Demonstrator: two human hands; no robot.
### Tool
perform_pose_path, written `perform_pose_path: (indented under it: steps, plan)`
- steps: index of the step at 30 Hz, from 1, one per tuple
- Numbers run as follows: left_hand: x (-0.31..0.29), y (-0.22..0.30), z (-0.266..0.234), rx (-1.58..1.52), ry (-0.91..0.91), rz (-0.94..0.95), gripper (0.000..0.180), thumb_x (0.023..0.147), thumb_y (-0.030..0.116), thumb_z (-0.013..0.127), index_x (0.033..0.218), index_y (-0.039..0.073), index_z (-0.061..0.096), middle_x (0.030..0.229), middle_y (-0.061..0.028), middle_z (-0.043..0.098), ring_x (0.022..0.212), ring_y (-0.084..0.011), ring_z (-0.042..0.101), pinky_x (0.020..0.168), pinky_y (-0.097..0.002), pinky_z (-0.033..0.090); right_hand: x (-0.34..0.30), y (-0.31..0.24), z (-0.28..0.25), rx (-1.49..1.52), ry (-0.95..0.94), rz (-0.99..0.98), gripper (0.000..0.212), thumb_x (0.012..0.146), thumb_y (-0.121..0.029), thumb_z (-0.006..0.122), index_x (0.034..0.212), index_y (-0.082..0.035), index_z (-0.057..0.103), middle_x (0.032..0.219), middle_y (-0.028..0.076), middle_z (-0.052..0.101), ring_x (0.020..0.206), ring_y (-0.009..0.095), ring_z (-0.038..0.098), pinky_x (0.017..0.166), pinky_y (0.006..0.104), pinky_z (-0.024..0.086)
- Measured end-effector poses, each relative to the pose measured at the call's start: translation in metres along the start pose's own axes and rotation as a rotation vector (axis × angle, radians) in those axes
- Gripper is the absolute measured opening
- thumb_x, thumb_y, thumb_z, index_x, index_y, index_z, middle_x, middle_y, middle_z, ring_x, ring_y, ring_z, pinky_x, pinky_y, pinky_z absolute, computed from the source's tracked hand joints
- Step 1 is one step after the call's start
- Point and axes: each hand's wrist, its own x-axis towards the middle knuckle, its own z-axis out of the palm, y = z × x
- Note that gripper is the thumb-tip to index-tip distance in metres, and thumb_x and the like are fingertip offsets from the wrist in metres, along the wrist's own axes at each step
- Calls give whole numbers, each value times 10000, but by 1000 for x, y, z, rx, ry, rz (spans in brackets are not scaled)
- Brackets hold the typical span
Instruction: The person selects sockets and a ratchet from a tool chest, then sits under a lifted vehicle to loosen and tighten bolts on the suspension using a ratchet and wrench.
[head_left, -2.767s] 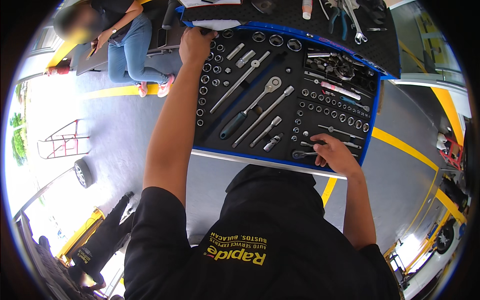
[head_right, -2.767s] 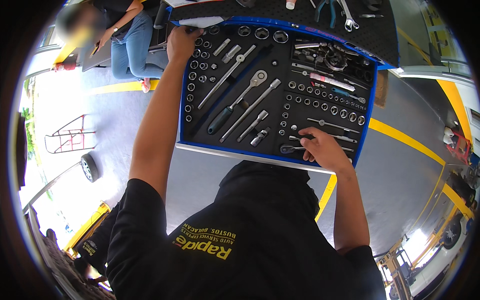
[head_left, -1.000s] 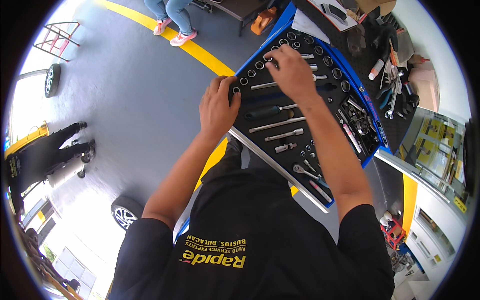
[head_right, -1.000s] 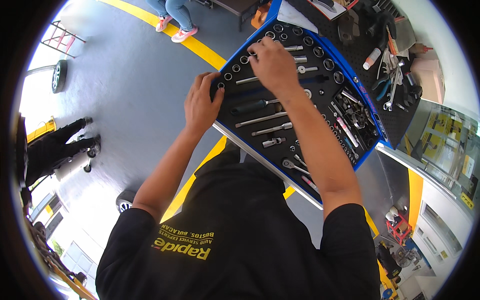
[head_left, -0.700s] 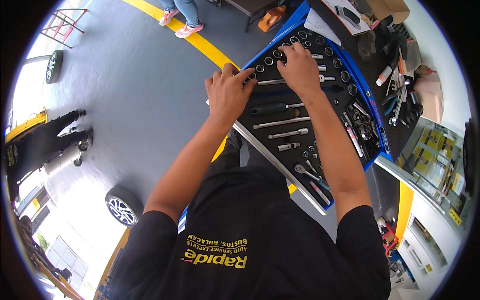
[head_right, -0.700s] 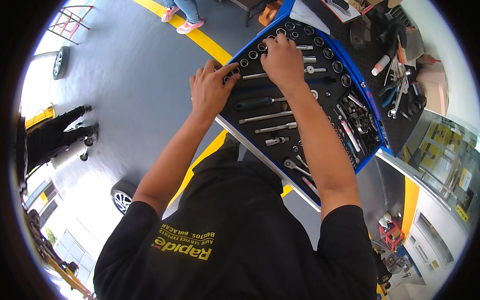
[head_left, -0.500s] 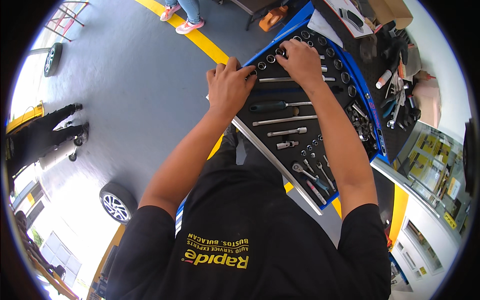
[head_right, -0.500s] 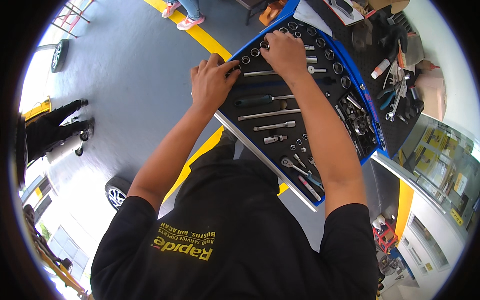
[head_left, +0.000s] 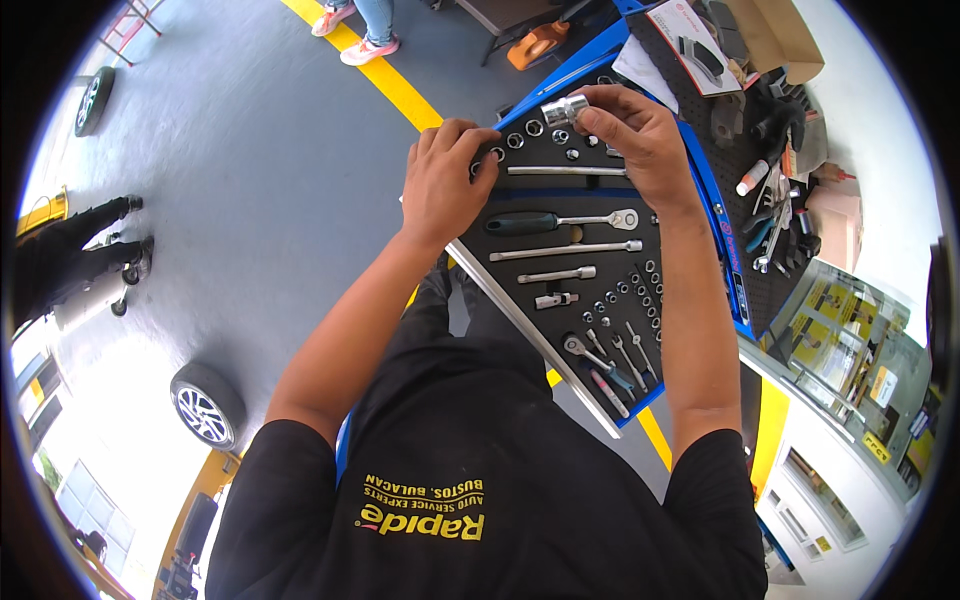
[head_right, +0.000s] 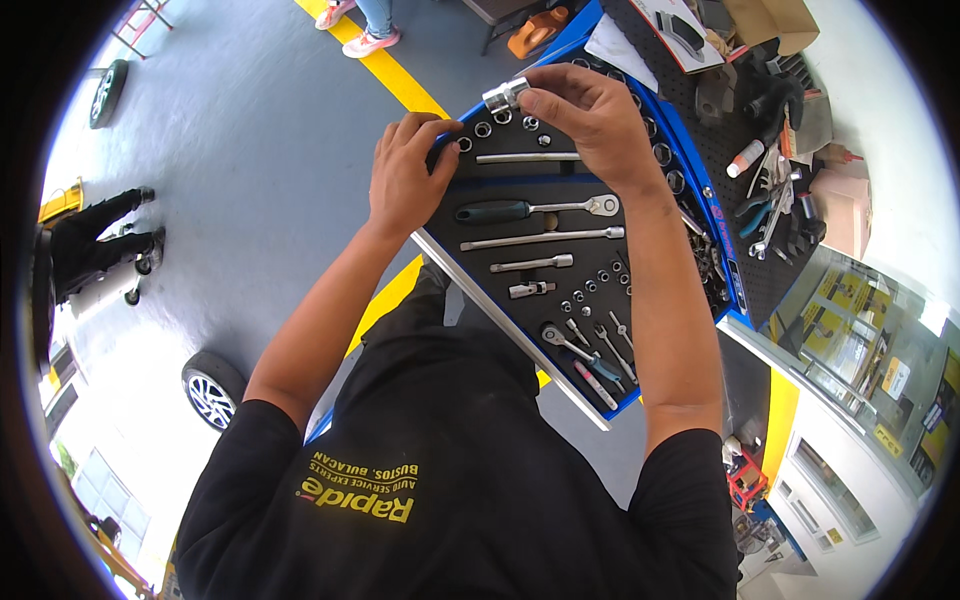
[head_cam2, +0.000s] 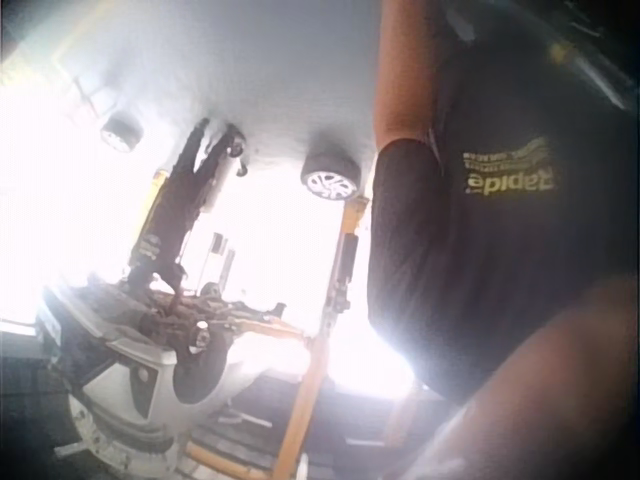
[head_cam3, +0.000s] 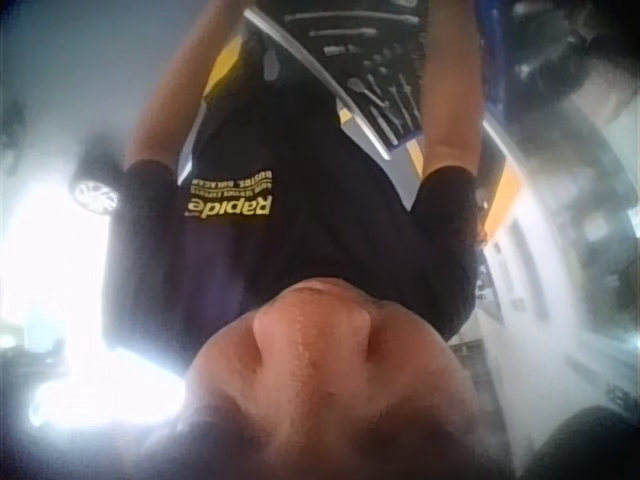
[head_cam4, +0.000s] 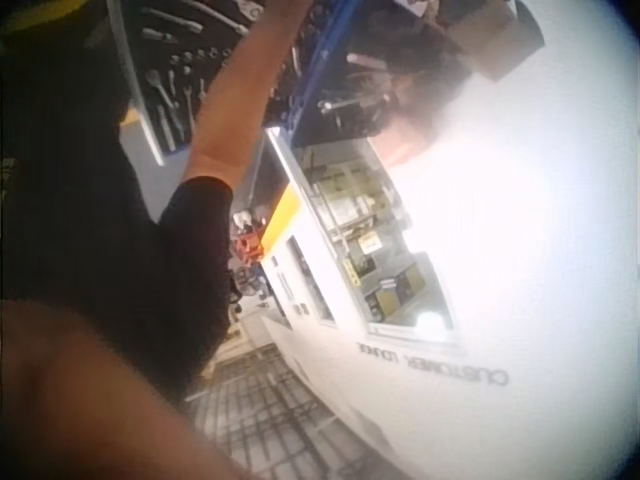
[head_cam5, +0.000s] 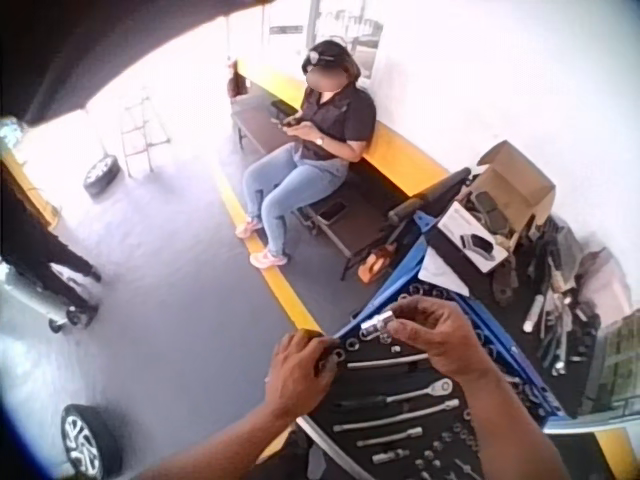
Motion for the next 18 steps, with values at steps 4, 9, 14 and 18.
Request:
perform_pose_path:
  steps: [4,9,14,18]
  plan:
    - [2,1,-1,-12,-42,-21,198,922,187,699,1109,140,744,1074,-33,668,1058,-275,612,957,-411,467,0,0,-3,1,-42,28,349,954,-190,804,1204,36,717,1083,73,750,984,97,688,885,212,540]
    - [3,5,-4,8,-104,-53,205,948,193,688,1128,118,750,1099,-52,697,1058,-280,616,977,-400,468,3,10,-3,-27,2,25,338,958,-223,800,1169,33,734,1020,60,755,955,93,685,856,218,532]
    - [2,4,-4,23,-106,-37,195,943,191,684,1110,118,752,1082,-50,698,1042,-279,618,967,-404,474,18,37,-2,-505,207,-58,336,911,-250,807,1125,4,760,899,71,760,839,156,709,822,276,540]
    - [3,5,-3,59,-113,-18,191,938,192,686,1098,114,754,1063,-44,698,1026,-274,620,957,-408,480,32,83,3,-1013,250,-174,293,890,-262,779,1096,-54,767,882,95,743,869,252,708,813,376,530]
